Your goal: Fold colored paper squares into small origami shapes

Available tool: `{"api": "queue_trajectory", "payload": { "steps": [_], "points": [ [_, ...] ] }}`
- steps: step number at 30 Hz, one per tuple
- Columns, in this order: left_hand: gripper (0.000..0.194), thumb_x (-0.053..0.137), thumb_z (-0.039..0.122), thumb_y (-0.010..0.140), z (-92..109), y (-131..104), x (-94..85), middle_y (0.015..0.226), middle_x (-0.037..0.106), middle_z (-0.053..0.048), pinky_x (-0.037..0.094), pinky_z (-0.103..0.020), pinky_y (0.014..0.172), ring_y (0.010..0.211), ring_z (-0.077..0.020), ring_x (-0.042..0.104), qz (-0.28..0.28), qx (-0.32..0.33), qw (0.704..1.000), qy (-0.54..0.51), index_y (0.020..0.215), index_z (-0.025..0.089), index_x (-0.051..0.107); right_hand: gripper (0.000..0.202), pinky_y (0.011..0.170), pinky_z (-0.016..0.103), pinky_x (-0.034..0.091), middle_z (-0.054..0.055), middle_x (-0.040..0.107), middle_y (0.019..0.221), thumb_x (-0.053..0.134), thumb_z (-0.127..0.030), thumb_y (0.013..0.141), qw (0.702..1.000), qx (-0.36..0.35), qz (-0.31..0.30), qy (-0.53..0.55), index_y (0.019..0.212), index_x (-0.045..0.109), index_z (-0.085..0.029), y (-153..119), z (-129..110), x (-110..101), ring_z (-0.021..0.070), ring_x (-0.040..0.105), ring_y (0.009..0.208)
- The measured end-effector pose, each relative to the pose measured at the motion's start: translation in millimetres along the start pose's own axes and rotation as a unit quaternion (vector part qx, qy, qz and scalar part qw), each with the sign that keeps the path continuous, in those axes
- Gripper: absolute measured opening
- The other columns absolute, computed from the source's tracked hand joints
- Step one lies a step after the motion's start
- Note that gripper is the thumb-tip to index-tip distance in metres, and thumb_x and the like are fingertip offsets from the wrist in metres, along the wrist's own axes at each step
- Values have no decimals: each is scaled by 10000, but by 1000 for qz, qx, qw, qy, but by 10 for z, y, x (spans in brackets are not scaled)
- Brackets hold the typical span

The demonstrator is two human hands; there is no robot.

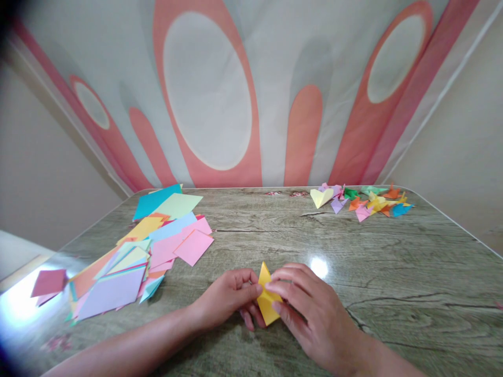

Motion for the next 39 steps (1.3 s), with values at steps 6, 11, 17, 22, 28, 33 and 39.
{"api": "queue_trajectory", "payload": {
  "steps": [6, 11, 17, 22, 28, 33, 39],
  "points": [
    [387, 690, 447, 769, 78, -15, -42, 803, 726, -118, 529, -240, 549, 701, -209, 714, 5, 17, 996, -92, 910, 139, 502, 324, 955, 392, 497, 85, 674, 1117, 564, -127, 890, 987, -119, -19, -103, 1210, 596, -166, 11, -115, -2, 217, 581, 1109],
    [347, 690, 393, 787, 89, -44, -51, 855, 727, -130, 537, -216, 598, 763, -185, 712, -41, -3, 992, -118, 951, 99, 605, 304, 941, 377, 502, 84, 676, 1112, 595, -190, 896, 986, -121, -13, -114, 1197, 596, -147, -19, -53, 16, 206, 585, 1088],
    [344, 670, 386, 795, 47, -58, -85, 923, 726, -178, 547, -229, 602, 788, -205, 714, -56, -33, 991, -117, 910, 62, 674, 350, 968, 383, 484, 78, 662, 1149, 595, -134, 889, 984, -136, -29, -109, 1238, 583, -167, -42, 5, -20, 211, 541, 1157],
    [356, 615, 375, 832, 6, -52, -70, 1059, 692, -215, 549, -213, 569, 768, -192, 716, -101, -56, 986, -120, 951, 49, 694, 312, 950, 388, 491, 72, 682, 1108, 595, -132, 890, 984, -134, -23, -114, 1198, 609, -180, -45, 11, -53, 211, 564, 1122],
    [323, 662, 348, 781, -3, -47, -55, 948, 722, -188, 546, -216, 517, 706, -203, 718, -73, -65, 988, -119, 881, 44, 707, 257, 919, 381, 503, 64, 690, 1074, 623, -129, 866, 987, -135, -1, -89, 1116, 630, -191, -45, 22, -52, 213, 574, 1090],
    [313, 681, 355, 743, 7, -64, -33, 883, 731, -163, 537, -222, 498, 676, -200, 712, -64, -91, 987, -115, 834, 56, 703, 254, 929, 399, 488, 85, 664, 1113, 607, -95, 868, 989, -130, -8, -74, 1107, 636, -175, -63, 39, -38, 221, 556, 1106],
    [390, 714, 457, 702, -23, -52, 9, 770, 723, -124, 507, -231, 491, 647, -192, 697, -18, -55, 998, -20, 757, 74, 668, 171, 951, 379, 469, 66, 651, 1104, 603, -114, 872, 998, -61, 8, -21, 1008, 649, -206, -67, 64, 19, 216, 550, 1120]
  ]
}}
Point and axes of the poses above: each hand's wrist, its own y-axis towards the middle knuckle, its own x-axis out of the palm, z = x × y, the point moved 2 cm from there along y, towards the middle knuckle
